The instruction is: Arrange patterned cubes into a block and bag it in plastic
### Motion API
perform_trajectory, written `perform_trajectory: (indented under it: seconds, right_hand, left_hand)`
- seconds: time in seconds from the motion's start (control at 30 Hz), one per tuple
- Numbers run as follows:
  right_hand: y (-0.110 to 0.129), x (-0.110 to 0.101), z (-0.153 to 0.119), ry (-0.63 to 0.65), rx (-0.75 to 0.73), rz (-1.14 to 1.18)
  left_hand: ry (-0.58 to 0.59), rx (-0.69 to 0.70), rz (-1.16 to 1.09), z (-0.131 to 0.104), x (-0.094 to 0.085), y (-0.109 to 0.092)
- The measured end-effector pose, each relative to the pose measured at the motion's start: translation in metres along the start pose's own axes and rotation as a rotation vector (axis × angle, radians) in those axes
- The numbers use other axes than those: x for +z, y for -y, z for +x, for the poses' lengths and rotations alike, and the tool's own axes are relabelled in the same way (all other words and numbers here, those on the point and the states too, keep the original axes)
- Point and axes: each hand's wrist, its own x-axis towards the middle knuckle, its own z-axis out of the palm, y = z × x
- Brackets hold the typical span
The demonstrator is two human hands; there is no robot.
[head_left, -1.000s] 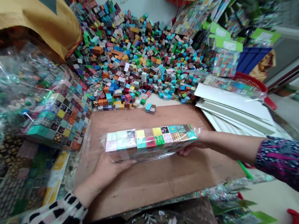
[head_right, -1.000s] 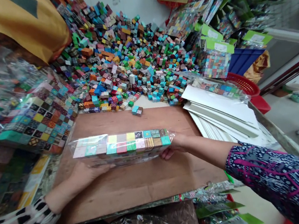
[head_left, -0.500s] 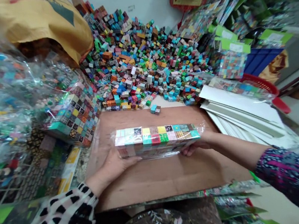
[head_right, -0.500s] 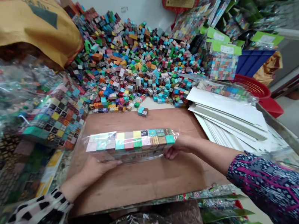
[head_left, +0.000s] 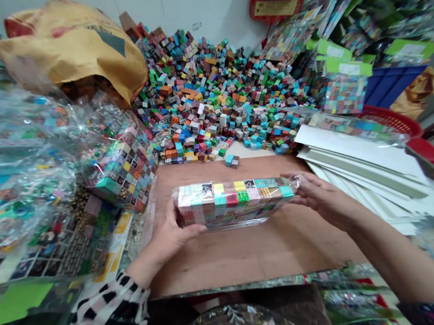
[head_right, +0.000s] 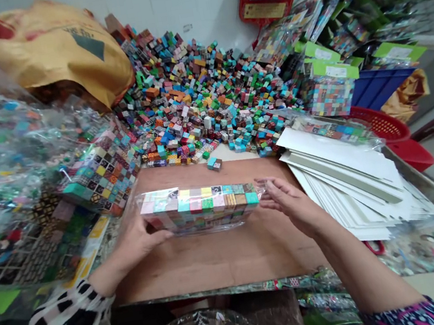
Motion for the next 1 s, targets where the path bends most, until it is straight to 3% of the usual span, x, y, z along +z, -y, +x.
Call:
perform_trajectory:
  seconds: [0.17,0.27,0.37,0.47,0.63,0.87,1.0]
  right_hand:
    - [0.018,0.037,0.000,0.038,-0.296,0.047]
    - [0.018,0.064,0.002,-0.013,-0.286,0.037]
    - [0.011,0.077,0.003,-0.116,-0.249,0.082]
    - [-0.003,0.077,0.005,-0.150,-0.271,0.114]
    - [-0.023,0.073,0.009,-0.026,-0.193,0.070]
    - [-0.030,0.074,0.010,0.052,-0.085,-0.047]
    - [-0.037,0.072,0.011,0.110,-0.037,-0.055]
  left_hand:
    - [0.040,0.025,-0.198,0.009,0.008,-0.033]
    - [0.005,-0.019,-0.201,0.015,0.014,-0.046]
    - [-0.092,-0.043,-0.202,0.017,0.018,-0.044]
    - [-0.109,-0.057,-0.205,0.016,0.021,-0.032]
    - [-0.062,-0.101,-0.171,0.014,0.021,-0.017]
    - [0.078,-0.163,-0.092,0.013,0.017,-0.009]
    - [0.101,-0.198,-0.039,0.012,0.015,-0.004]
